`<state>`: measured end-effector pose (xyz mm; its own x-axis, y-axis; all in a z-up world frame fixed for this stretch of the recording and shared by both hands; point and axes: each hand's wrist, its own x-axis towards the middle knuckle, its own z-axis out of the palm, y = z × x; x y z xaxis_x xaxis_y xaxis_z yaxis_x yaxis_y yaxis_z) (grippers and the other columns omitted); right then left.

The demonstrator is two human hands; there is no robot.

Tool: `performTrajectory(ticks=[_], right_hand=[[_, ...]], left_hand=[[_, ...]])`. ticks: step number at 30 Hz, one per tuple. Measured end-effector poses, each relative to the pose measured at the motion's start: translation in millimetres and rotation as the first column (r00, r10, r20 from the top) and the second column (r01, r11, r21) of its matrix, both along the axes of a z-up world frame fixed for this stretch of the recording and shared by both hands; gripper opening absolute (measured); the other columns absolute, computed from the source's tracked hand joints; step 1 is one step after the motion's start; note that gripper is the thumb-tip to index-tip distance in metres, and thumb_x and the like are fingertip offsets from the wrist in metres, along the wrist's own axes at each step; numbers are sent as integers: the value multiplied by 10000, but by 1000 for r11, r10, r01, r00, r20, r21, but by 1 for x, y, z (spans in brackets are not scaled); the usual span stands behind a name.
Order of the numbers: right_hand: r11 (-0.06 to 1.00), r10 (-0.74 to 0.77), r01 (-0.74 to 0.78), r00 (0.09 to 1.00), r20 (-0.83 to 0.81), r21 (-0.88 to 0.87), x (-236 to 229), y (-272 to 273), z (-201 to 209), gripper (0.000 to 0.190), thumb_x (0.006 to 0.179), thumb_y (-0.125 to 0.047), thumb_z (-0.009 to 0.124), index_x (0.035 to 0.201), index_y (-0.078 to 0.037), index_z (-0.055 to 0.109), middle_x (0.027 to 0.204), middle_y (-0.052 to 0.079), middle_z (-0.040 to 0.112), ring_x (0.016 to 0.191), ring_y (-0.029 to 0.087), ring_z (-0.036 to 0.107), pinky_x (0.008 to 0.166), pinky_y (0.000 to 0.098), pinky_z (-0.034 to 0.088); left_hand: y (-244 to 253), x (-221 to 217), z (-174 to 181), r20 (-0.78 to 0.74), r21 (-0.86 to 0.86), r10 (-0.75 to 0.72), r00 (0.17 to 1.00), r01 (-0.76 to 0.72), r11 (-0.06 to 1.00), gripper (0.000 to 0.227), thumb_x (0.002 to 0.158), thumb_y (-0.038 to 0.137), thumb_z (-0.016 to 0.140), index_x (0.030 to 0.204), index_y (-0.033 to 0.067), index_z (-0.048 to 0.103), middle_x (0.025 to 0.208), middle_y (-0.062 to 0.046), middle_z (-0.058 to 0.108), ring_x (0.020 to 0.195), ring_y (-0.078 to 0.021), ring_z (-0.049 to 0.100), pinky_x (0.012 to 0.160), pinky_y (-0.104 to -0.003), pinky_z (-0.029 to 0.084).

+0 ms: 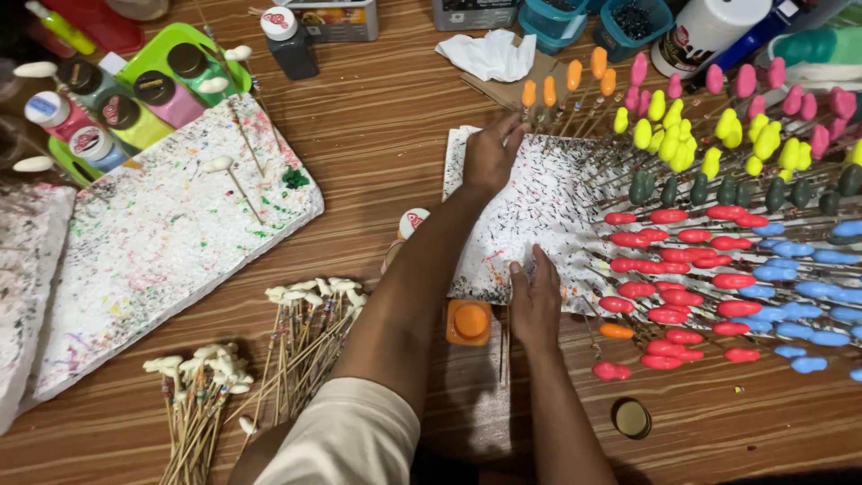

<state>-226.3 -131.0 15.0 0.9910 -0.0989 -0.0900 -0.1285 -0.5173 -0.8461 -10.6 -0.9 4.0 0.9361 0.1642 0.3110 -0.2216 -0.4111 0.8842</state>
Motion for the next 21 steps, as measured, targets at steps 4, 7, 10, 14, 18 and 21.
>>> performTrajectory(ticks=[4,7,10,14,18,21], right_hand=[[1000,19,-19,1000,22,6,0,-2,-5,620,1097,-423,476,1535,11,408,1490,289,443,1451,481,373,1205,592,266],[997,48,-44,997,67,-56,-4,-4,-10,581,1086,-355,535,1505,37,443,1452,319,479,1420,499,410,1192,589,294],[996,43,-34,993,114,-82,-9,-4,-14,556,1099,-360,516,1491,34,482,1434,331,508,1362,510,475,1166,581,349],[995,59,-46,987,153,-90,-24,-7,-11,561,1130,-419,440,1516,-14,484,1455,281,520,1370,474,482,1175,568,341],[990,109,-91,979,173,-107,-44,-11,-3,520,1137,-394,415,1514,-48,509,1449,275,550,1378,457,481,1190,529,345],[995,90,-71,924,373,-64,-71,-8,23,421,1156,-319,455,1432,-49,621,1319,233,666,1265,414,597,1096,516,446]], left_hand=[[6,-29,17,-42,3,-27,999,27,1000,338,1029,338,631,1337,205,669,1139,-117,772,1112,-316,724,995,-469,598],[17,-55,15,-100,-10,-21,995,20,1000,353,1013,354,651,1334,210,677,1143,-112,772,1126,-288,719,1019,-454,579],[41,-98,29,80,-43,-29,996,33,999,274,1000,255,695,1242,135,735,1063,-132,775,1035,-277,741,915,-390,611],[76,-165,59,249,-19,-55,967,62,998,226,988,172,710,1200,110,757,1016,-130,783,982,-280,752,829,-387,625],[102,-226,77,115,-94,-36,993,47,994,241,998,237,704,1216,151,758,1057,-109,783,1050,-273,731,906,-385,599],[123,-267,89,5,-151,7,1000,-7,989,249,996,207,690,1224,125,746,963,-139,786,986,-299,744,863,-413,603]])
